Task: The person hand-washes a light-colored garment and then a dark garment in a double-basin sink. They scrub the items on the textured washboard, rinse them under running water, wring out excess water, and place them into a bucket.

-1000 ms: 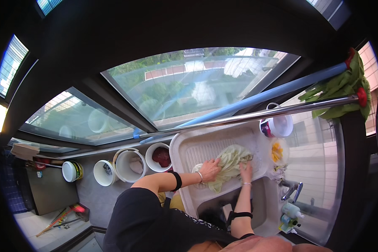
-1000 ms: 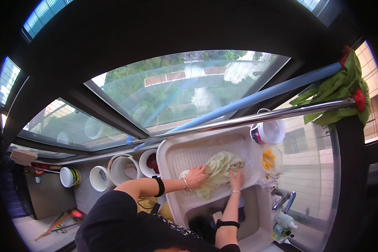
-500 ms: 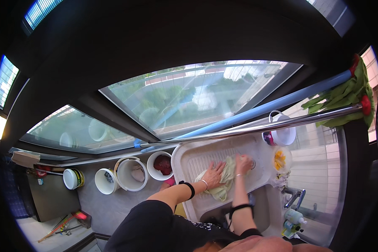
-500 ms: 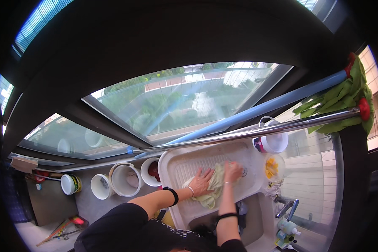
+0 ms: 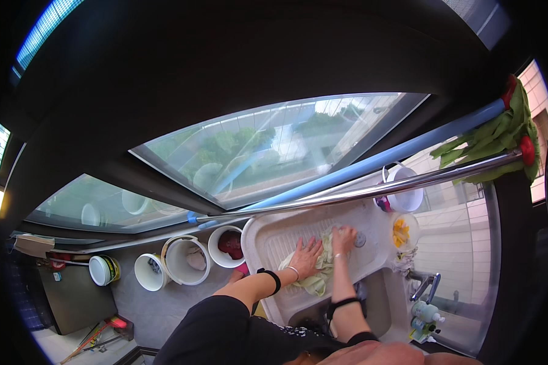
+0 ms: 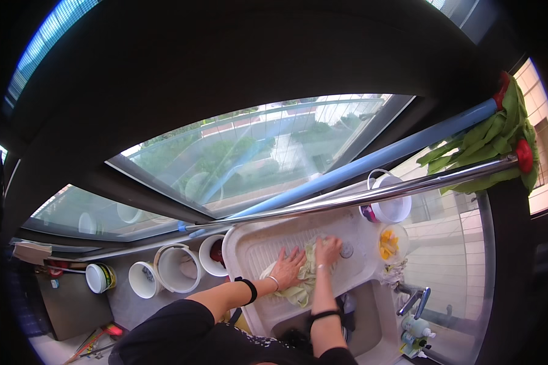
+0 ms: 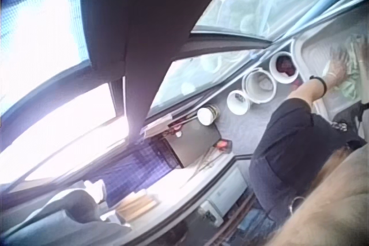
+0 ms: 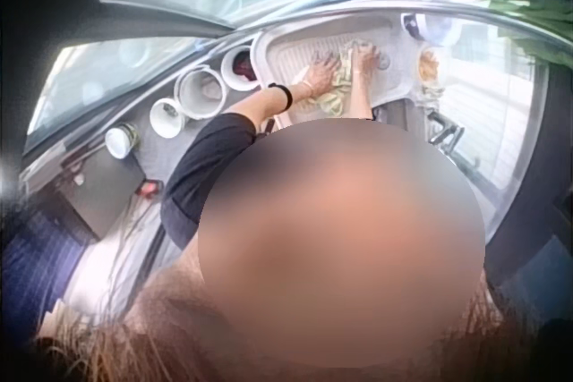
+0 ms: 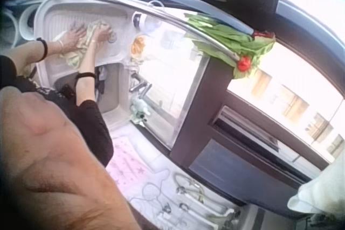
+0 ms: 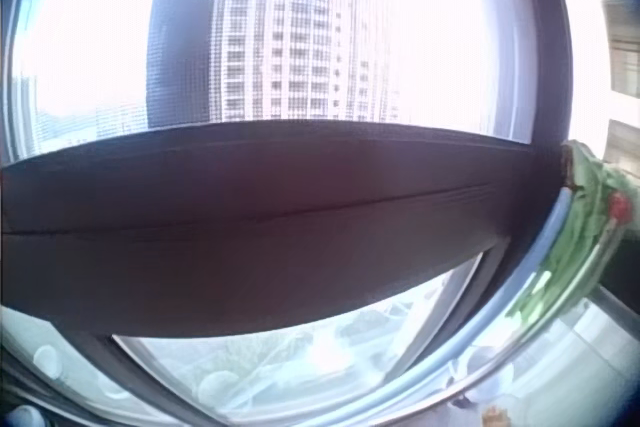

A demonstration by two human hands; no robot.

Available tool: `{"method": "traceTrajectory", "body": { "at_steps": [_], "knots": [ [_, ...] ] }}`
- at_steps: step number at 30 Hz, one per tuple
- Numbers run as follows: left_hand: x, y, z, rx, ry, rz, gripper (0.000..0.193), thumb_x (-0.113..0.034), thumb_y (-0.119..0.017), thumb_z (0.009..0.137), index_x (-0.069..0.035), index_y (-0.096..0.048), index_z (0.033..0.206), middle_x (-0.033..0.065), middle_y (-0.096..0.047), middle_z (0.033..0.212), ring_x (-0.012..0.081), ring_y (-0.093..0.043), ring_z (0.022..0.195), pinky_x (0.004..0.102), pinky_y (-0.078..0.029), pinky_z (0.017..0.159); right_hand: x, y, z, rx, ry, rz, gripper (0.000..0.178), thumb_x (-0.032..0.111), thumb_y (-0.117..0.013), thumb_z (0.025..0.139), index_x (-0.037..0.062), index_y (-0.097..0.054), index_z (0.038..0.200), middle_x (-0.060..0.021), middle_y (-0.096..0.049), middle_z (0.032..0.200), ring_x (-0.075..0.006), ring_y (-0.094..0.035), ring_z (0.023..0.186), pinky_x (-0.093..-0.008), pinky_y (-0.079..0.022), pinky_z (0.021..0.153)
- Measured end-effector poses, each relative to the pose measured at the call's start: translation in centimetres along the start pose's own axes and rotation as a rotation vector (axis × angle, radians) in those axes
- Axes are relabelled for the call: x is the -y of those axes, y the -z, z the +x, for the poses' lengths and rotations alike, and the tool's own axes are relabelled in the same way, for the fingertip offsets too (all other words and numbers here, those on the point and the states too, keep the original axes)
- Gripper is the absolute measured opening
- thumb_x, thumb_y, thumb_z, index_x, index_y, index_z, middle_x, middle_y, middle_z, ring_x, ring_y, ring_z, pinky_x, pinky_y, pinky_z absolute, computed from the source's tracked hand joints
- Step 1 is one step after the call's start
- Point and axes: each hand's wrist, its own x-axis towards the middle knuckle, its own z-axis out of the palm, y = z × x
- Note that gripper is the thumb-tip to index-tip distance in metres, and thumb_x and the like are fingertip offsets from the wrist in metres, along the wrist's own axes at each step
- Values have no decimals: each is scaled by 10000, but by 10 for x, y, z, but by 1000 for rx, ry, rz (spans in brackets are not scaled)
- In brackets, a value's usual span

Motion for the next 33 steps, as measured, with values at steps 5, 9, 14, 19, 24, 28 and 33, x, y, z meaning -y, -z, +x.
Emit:
{"method": "traceTrajectory", "body": {
  "at_steps": [5, 9, 14, 19, 24, 28, 33],
  "knots": [
    [-2, 15, 0, 2, 67, -26, 951, -537, -684, 728, -31, -329, 1450, 201, -298, 1517, 342, -219, 1438, 597, -124, 1135, -23, 41, -22, 507, -39, 435, 377, 319, -719, 750, 17, -621, 954, -199, -612, 1009, -342, -560, 1033, -447, -450, 881],
    [2, 14, -2, 86, -8, 53, 1004, -525, -687, 715, 21, -283, 1455, 229, -278, 1518, 367, -203, 1439, 596, -107, 1139, -3, 55, -97, 0, 265, 143, 370, 364, -726, 737, 55, -631, 914, -168, -612, 971, -368, -571, 964, -488, -450, 852],
    [5, 2, 3, 57, 20, -65, 966, -583, -580, 786, 25, -257, 1463, 226, -263, 1528, 332, -212, 1444, 602, -118, 1134, -19, 5, -16, 90, -55, 9, 375, 371, -676, 814, 21, -619, 937, -198, -607, 978, -397, -561, 960, -494, -446, 803],
    [8, 2, 1, -202, 195, -614, 767, -497, -482, 905, -49, -262, 1488, 189, -293, 1528, 293, -283, 1419, 612, -133, 1126, -32, 30, -23, 433, 78, 214, 348, 349, -638, 851, 14, -634, 945, -205, -611, 1001, -380, -562, 964, -465, -431, 857],
    [-13, -16, -21, -112, 80, -352, 567, -343, -397, 991, -99, -295, 1492, 127, -328, 1525, 279, -288, 1422, 627, -199, 1093, 2, 60, -143, -172, 138, 446, 296, 292, -560, 920, 22, -670, 969, -181, -632, 982, -386, -567, 928, -491, -418, 861],
    [-19, -27, 54, 34, 23, -202, 522, -341, -416, 978, -106, -375, 1442, 123, -364, 1499, 294, -297, 1410, 611, -214, 1091, -27, 17, -82, 164, -249, 249, 303, 269, -519, 953, 9, -671, 995, -230, -626, 1042, -392, -566, 937, -467, -436, 837],
    [-30, 3, 100, 76, 192, -79, 492, -360, -458, 944, -157, -434, 1393, 122, -376, 1474, 334, -312, 1381, 675, -207, 1055, -63, 10, -25, 276, -175, 395, 282, 250, -515, 949, 8, -645, 1012, -240, -617, 1014, -395, -565, 920, -434, -450, 814]
  ]
}}
